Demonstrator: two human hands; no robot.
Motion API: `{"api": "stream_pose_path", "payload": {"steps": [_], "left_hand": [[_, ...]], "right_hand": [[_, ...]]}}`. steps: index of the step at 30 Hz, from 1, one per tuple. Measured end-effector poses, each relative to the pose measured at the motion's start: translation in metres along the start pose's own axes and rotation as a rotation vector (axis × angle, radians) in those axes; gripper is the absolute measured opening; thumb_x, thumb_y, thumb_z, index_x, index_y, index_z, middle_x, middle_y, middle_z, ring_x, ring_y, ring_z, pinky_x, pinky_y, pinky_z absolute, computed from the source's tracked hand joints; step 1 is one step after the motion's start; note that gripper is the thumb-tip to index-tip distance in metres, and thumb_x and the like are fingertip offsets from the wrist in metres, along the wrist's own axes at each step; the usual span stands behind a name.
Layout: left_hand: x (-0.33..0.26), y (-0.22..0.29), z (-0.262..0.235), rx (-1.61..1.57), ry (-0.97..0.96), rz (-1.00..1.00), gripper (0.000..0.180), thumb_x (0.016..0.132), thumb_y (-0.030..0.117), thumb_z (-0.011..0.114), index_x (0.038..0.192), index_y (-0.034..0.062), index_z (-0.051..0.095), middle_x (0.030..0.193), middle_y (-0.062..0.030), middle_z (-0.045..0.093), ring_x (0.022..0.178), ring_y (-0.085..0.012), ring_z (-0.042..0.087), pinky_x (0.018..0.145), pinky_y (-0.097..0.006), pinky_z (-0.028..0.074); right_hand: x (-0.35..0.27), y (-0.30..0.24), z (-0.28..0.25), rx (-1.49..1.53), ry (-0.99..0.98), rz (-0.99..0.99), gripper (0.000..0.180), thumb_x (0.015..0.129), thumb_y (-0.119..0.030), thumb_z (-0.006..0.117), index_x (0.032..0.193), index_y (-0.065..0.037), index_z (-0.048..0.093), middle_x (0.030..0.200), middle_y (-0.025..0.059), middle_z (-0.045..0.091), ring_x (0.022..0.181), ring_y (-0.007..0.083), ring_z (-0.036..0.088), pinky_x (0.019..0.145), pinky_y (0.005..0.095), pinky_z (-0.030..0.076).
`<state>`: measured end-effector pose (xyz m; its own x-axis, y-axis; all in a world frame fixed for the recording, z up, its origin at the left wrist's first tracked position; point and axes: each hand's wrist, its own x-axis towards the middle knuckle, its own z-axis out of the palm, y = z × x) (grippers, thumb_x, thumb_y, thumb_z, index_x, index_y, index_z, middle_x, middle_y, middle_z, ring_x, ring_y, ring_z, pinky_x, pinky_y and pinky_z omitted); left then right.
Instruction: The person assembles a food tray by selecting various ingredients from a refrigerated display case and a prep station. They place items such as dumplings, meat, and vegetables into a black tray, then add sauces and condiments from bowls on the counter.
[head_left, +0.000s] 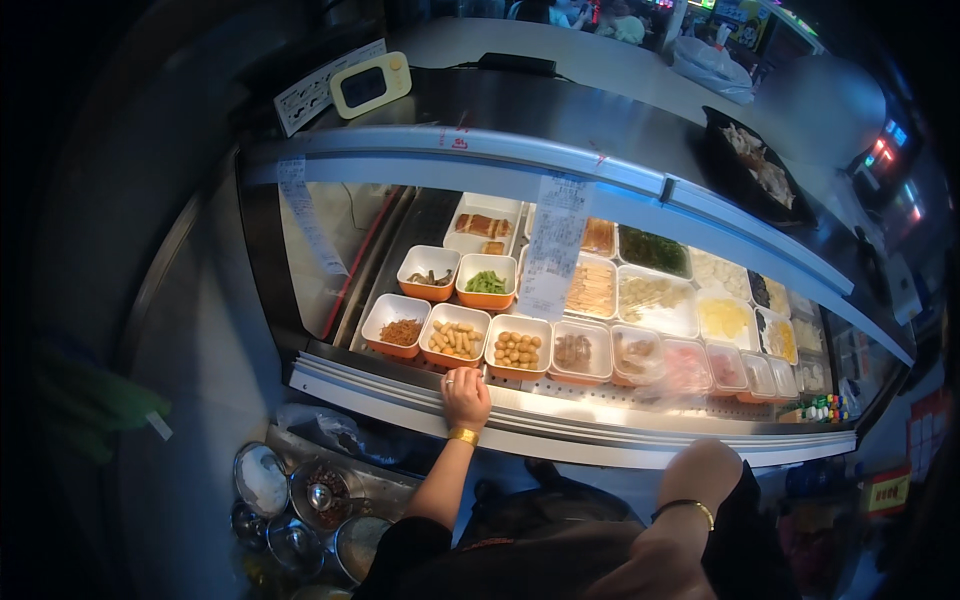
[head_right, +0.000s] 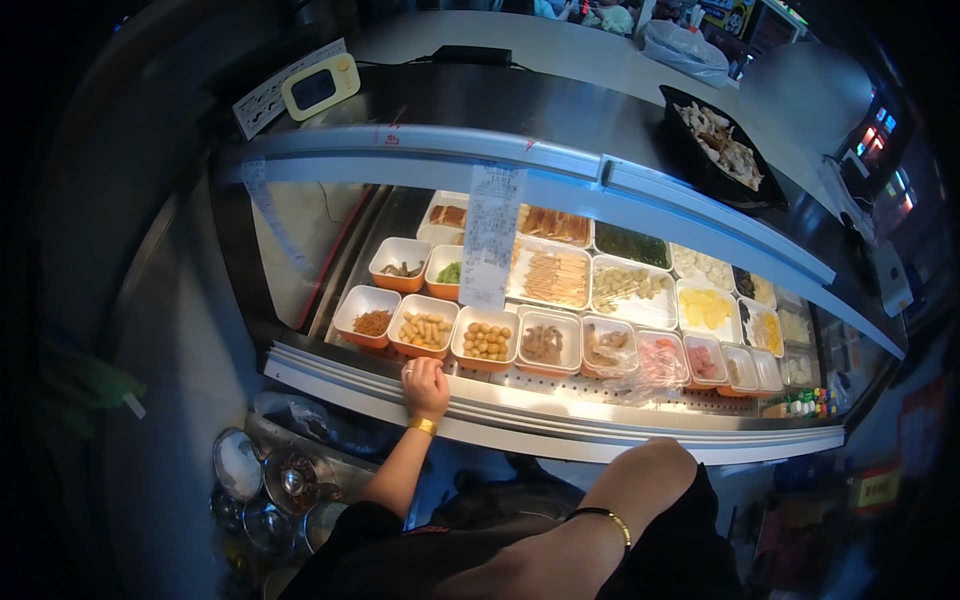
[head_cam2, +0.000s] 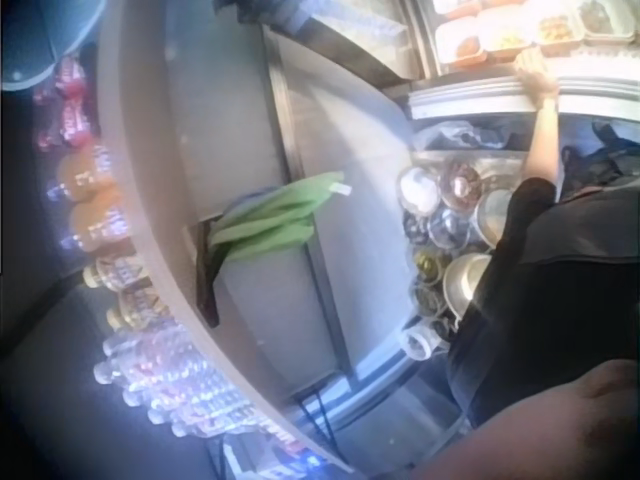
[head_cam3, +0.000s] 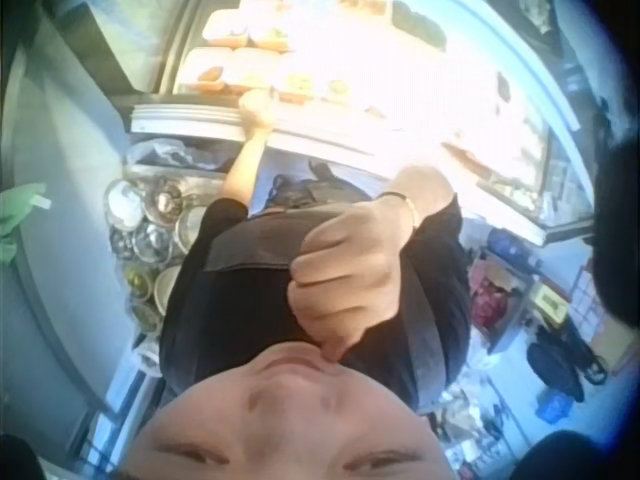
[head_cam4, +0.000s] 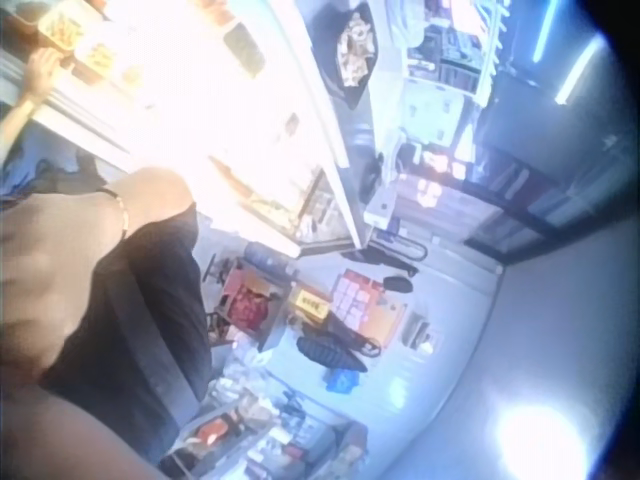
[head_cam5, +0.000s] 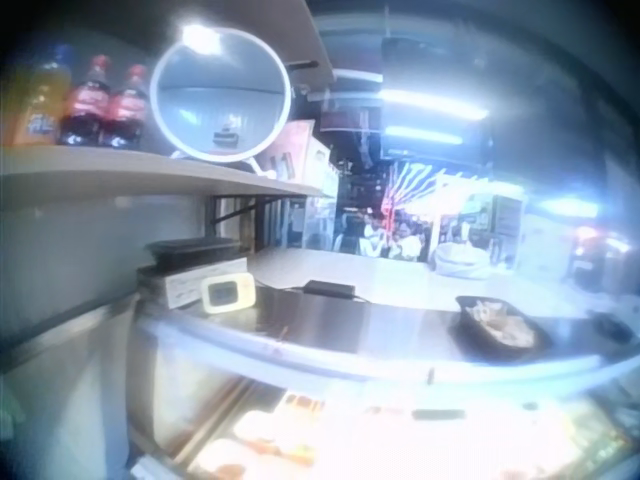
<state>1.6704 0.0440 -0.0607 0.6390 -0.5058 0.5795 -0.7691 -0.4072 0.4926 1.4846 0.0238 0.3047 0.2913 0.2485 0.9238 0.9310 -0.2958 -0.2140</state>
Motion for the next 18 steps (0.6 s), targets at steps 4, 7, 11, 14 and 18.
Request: {"api": "stream_pose_path", "payload": {"steps": [4,7,11,14,18], "left_hand": [[0.003,0.002,-0.003,0.007,-0.004,-0.002,0.006,0.071,0.007,0.050,0.075,0.0062,0.055,0.079,-0.0076,0.053,0.082,-0.0253,0.050,0.080,-0.037,0.037],[0.005,0.002,-0.004,0.010,-0.001,0.008,0.006,0.071,0.007,0.050,0.076,0.0063,0.055,0.078,-0.0074,0.053,0.082,-0.0252,0.050,0.079,-0.037,0.037],[0.002,-0.001,-0.004,0.022,-0.013,-0.002,0.006,0.071,0.007,0.050,0.074,0.0069,0.054,0.078,-0.0072,0.053,0.081,-0.0251,0.050,0.078,-0.037,0.038],[0.001,-0.003,-0.002,0.029,-0.015,0.013,0.004,0.071,0.007,0.050,0.073,0.0075,0.053,0.077,-0.0071,0.053,0.080,-0.0251,0.050,0.076,-0.038,0.038],[0.001,0.001,-0.003,0.011,-0.004,0.008,0.003,0.071,0.006,0.050,0.072,0.0068,0.052,0.075,-0.0068,0.052,0.078,-0.0256,0.050,0.074,-0.038,0.038]], "right_hand": [[-0.009,0.001,0.001,0.040,0.010,-0.042,0.035,0.089,-0.030,0.043,0.065,-0.007,0.053,0.065,0.0048,0.052,0.052,0.0123,0.048,0.041,0.0198,0.033],[-0.011,0.007,0.007,0.051,0.064,-0.064,0.030,0.087,-0.027,0.046,0.066,-0.007,0.053,0.066,0.0051,0.051,0.052,0.0135,0.047,0.041,0.0210,0.033],[0.003,0.013,0.013,0.196,-0.122,0.094,0.024,0.083,-0.023,0.050,0.065,-0.008,0.048,0.066,0.0032,0.045,0.052,0.0144,0.045,0.041,0.0237,0.033],[0.017,0.017,0.030,0.211,-0.158,0.088,0.024,0.081,-0.030,0.051,0.071,-0.009,0.046,0.068,0.0030,0.043,0.056,0.0156,0.046,0.044,0.0258,0.036],[0.024,0.016,0.042,0.230,-0.181,0.054,0.030,0.079,-0.037,0.049,0.078,-0.007,0.048,0.071,0.0041,0.045,0.059,0.0173,0.049,0.046,0.0269,0.038]]}}
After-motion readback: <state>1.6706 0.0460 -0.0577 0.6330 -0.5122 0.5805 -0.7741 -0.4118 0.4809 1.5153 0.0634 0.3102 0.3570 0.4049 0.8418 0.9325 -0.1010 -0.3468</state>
